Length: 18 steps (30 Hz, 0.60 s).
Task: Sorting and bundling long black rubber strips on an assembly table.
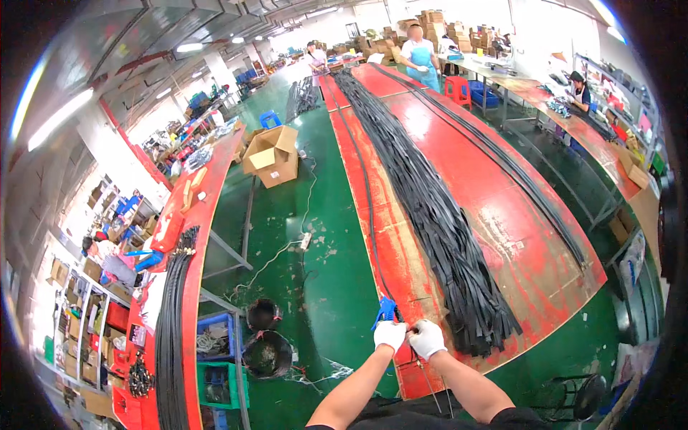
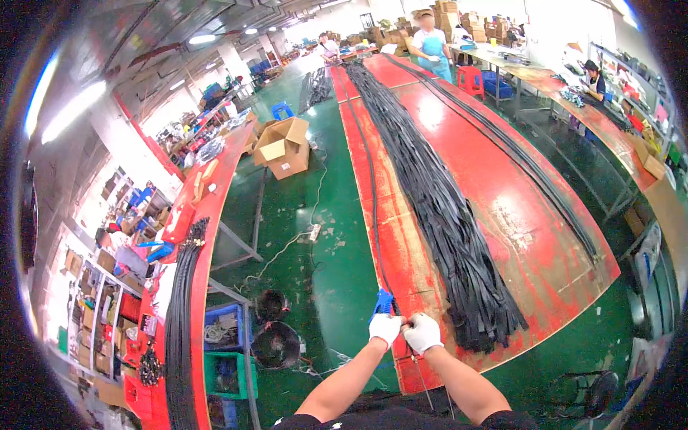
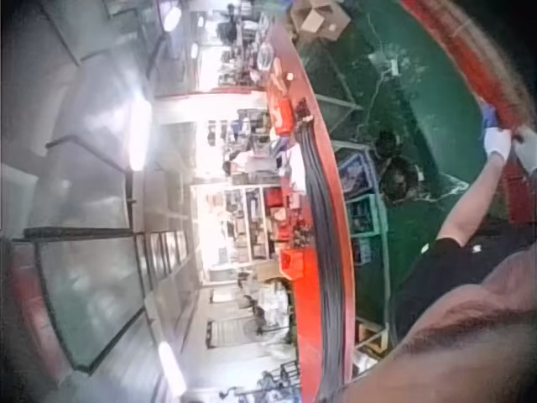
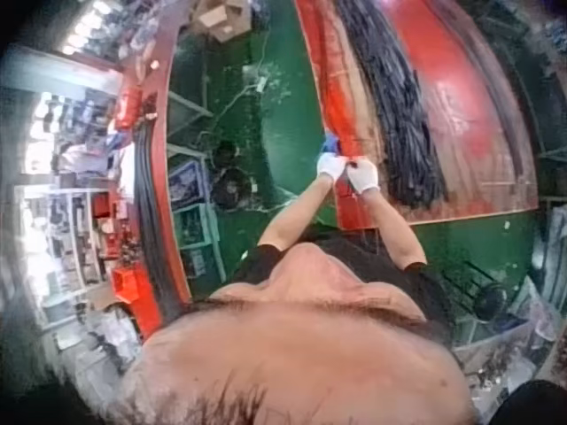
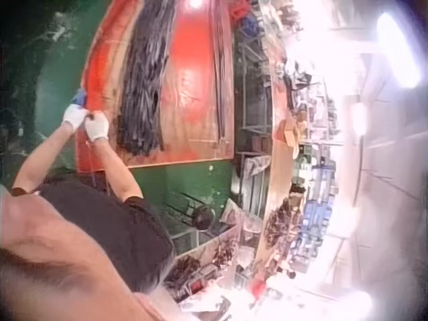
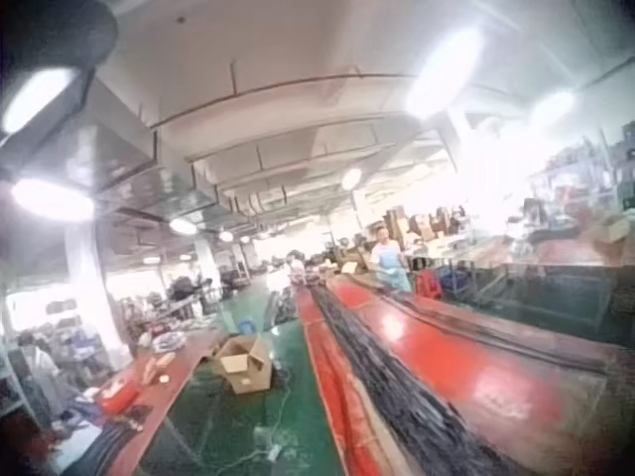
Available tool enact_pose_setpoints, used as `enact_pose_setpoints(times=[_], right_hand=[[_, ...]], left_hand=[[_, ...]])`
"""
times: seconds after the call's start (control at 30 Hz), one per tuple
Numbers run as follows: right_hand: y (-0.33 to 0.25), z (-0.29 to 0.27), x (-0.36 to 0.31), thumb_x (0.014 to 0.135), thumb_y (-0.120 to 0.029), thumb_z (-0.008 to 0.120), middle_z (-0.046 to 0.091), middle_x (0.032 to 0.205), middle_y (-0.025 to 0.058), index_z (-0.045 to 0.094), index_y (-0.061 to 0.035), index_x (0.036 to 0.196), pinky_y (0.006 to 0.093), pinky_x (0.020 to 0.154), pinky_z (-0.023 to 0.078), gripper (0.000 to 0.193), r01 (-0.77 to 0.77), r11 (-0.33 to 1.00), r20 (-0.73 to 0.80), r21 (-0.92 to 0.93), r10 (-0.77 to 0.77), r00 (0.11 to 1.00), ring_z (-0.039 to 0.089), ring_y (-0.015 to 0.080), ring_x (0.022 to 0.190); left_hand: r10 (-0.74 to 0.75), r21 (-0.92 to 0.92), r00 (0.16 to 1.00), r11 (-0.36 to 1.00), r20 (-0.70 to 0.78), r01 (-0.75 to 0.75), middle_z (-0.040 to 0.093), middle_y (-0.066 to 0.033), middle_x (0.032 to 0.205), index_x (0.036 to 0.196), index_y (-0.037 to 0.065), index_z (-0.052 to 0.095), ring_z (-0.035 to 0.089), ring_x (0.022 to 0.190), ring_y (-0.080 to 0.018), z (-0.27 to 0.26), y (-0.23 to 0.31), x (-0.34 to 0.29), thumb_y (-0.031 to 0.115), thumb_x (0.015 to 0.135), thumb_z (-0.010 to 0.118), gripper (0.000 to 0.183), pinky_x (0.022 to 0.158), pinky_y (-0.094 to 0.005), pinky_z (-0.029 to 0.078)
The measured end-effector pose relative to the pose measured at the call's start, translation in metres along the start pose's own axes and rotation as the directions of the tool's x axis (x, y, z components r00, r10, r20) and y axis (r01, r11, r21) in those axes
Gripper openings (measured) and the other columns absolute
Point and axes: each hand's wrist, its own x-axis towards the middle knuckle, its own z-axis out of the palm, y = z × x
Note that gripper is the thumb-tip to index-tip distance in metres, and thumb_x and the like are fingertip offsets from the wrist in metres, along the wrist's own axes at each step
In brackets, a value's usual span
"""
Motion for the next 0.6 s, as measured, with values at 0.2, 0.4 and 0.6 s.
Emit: enact_pose_setpoints(times=[0.2, 0.4, 0.6], right_hand=[[0.02, 0.003, 0.005, 0.097, -0.03, 0.066, 0.063, 0.071, 0.0135, 0.069, -0.0009, 0.082, 0.0401, 0.062, 0.047, 0.033, -0.345, 0.855, 0.331, 0.387, 0.22, 0.917, 0.058, 0.0236, 0.064], [0.066, -0.008, 0.03, 0.086, -0.02, 0.065, 0.05, 0.056, -0.001, 0.055, -0.0121, 0.056, 0.0354, 0.052, 0.035, 0.032, -0.247, 0.806, 0.503, 0.538, -0.071, 0.862, 0.045, 0.0126, 0.053], [0.019, -0.059, 0.006, 0.1, -0.032, 0.065, 0.057, 0.072, -0.0045, 0.068, -0.0085, 0.092, 0.0263, 0.055, 0.037, 0.025, -0.61, 0.582, 0.694, 0.538, 0.104, 0.712, 0.045, 0.007, 0.06]], left_hand=[[0.124, 0.057, 0.99, 0.991, -0.067, -0.12, 0.071, -0.0178, 0.068, 0.075, 0.001, 0.076, 0.07, 0.065, -0.0283, 0.012, -0.008, -0.01, 0.037, 0.091, 0.073, 0.039, 0.066, -0.0433, 0.054], [0.045, -0.09, 0.996, 0.995, 0.073, -0.039, 0.07, -0.0144, 0.069, 0.08, 0.0, 0.073, 0.064, 0.064, -0.0245, -0.004, 0.008, 0.003, 0.03, 0.089, 0.075, 0.031, 0.061, -0.0461, 0.049], [-0.193, -0.56, 0.961, 0.783, 0.196, 0.272, 0.06, -0.0036, 0.067, 0.08, 0.005, 0.07, 0.053, 0.06, -0.0162, -0.02, 0.008, -0.013, 0.031, 0.088, 0.083, 0.03, 0.058, -0.0361, 0.044]])
